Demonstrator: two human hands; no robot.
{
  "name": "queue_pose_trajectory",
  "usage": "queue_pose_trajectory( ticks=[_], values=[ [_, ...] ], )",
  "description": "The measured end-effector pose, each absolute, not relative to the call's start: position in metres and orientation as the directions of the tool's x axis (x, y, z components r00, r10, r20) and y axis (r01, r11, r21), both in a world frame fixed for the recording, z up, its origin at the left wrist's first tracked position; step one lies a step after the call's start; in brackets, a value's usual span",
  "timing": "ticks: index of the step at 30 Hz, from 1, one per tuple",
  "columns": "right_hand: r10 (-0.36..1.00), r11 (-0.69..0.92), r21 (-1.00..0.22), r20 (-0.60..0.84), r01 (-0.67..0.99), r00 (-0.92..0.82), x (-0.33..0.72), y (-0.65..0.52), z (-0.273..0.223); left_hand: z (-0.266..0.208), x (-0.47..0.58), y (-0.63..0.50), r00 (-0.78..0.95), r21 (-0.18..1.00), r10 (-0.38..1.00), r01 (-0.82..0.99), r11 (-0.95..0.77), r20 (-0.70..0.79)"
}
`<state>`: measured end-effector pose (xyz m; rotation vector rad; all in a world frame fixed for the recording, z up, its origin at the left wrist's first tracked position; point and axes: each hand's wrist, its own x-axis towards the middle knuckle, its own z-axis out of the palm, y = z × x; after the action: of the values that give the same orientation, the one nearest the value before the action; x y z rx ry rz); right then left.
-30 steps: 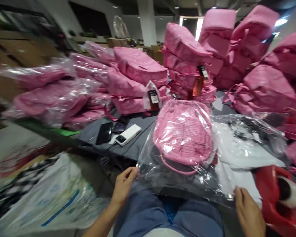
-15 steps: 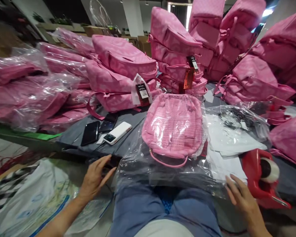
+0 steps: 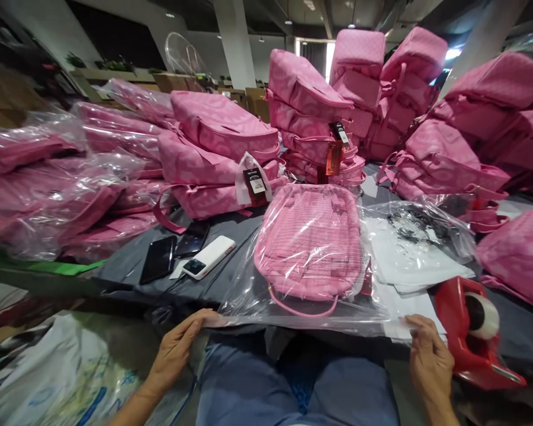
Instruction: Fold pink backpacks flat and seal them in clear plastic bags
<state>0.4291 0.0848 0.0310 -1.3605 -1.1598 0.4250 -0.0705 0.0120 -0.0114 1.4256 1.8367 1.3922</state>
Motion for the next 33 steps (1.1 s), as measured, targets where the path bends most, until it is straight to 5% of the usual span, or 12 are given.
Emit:
queue_pose_trajectory(
  ticks=[3,6,10,13,16,22,28,33],
  values=[
    [0.759,0.241,-0.95,0.311,0.197,0.572,0.403,0.106,0.035,-0.007,-0.065,0.03,-0.547,0.937,0.826,0.341,0.072,0.135],
    [0.792,0.174,-0.984,0.165,0.043,0.588,0.392,0.124,0.04,0.002,-0.06,0.049,-0.532,0.935,0.841,0.339,0.103,0.1],
    [0.798,0.106,-0.993,0.058,-0.044,0.6,0.392,0.127,0.039,0.018,-0.037,0.055,-0.577,0.762,0.699,0.644,0.07,0.423],
    [0.783,0.131,-0.991,0.118,0.024,0.61,0.391,0.122,0.039,0.037,-0.001,0.059,-0.252,0.443,0.649,0.884,-0.146,0.718],
    [0.774,0.176,-0.982,0.184,0.073,0.606,0.389,0.12,0.042,0.055,0.031,0.07,0.076,0.294,0.725,0.882,-0.369,0.685],
    [0.788,0.186,-0.976,0.216,0.112,0.577,0.393,0.119,0.041,0.067,0.034,0.084,0.188,0.408,0.864,0.821,-0.4,0.467],
    [0.808,0.189,-0.976,0.216,0.106,0.548,0.398,0.127,0.041,0.076,0.024,0.106,0.239,0.377,0.855,0.819,-0.432,0.46],
    [0.856,0.021,-0.988,0.096,0.15,0.507,0.408,0.151,0.042,0.084,0.026,0.14,0.24,0.586,0.937,0.733,-0.346,0.253]
  ],
)
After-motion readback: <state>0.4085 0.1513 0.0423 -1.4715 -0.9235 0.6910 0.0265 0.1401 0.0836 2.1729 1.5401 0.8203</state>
